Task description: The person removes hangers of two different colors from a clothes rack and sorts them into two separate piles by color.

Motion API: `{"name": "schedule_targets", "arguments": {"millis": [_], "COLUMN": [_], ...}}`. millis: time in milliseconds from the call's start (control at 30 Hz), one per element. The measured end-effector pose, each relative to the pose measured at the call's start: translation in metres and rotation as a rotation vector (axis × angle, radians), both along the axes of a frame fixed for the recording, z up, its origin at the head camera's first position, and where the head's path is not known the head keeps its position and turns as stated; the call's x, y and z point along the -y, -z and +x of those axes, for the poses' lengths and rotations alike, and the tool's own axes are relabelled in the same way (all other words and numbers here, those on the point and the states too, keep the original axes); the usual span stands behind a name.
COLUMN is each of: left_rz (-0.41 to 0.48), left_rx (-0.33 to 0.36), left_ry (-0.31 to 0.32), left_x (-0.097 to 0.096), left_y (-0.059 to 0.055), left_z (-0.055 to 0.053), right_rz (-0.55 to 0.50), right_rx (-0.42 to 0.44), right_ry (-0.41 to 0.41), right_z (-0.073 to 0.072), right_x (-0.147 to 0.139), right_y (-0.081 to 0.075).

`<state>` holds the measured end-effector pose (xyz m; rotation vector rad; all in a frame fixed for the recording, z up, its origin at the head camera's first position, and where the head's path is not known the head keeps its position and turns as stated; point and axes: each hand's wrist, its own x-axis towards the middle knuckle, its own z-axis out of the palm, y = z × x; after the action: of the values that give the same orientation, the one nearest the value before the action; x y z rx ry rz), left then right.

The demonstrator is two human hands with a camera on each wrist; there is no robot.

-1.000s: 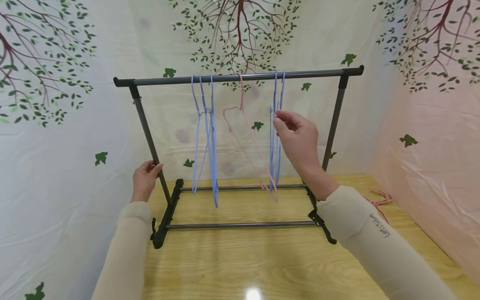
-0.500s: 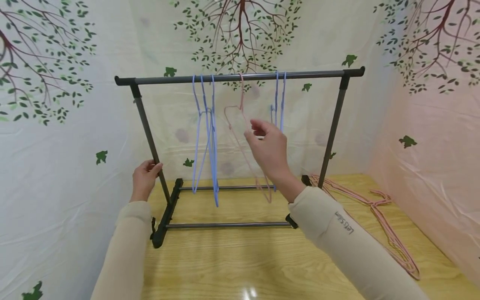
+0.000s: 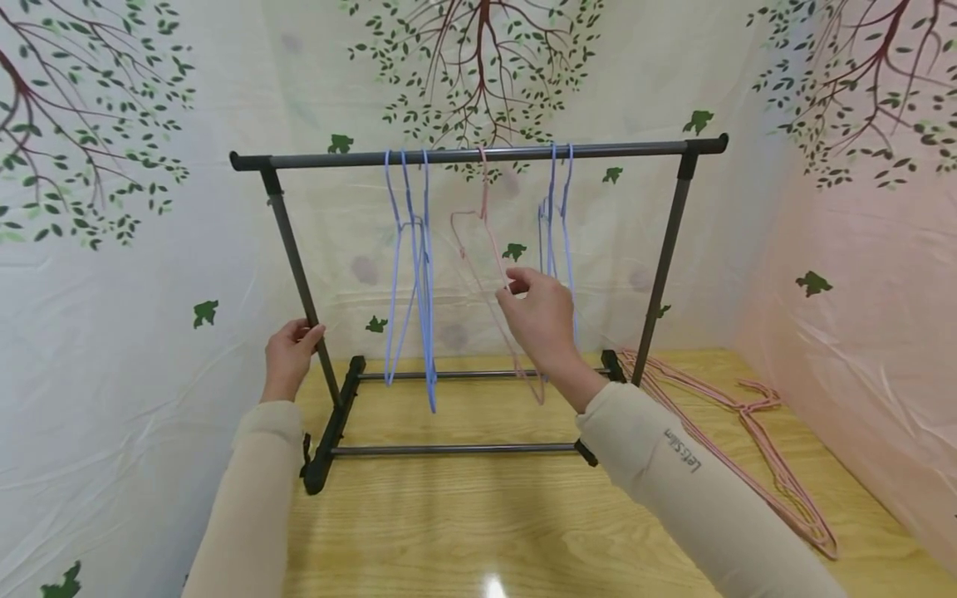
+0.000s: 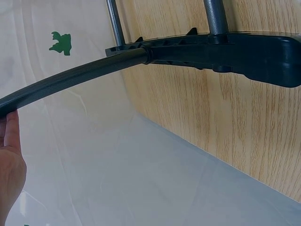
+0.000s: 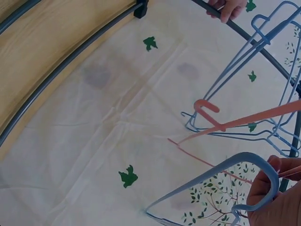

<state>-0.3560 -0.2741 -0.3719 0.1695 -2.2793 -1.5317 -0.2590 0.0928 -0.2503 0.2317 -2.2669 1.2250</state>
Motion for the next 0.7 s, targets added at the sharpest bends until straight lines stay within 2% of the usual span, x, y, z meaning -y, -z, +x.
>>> {"name": "schedule_targets", "arguments": {"millis": [167,700], "left_rz": [-0.013,-0.023], "left_rx": [-0.007,0.002], "left_ry": [0.004,0.009], "left_x": [0.0012,0.0012], "left_y": [0.0012,0.002], "left_z": [0.0,0.0025], "right_rz": [0.005,-0.049], "right_rx": [-0.01,-0.163], "right_ry": [0.029,0.026], "right_z": [0.0006,0.0047], "right_x": [0.0007,-0.0059], "right_y": [0.0027,0.0037]}}
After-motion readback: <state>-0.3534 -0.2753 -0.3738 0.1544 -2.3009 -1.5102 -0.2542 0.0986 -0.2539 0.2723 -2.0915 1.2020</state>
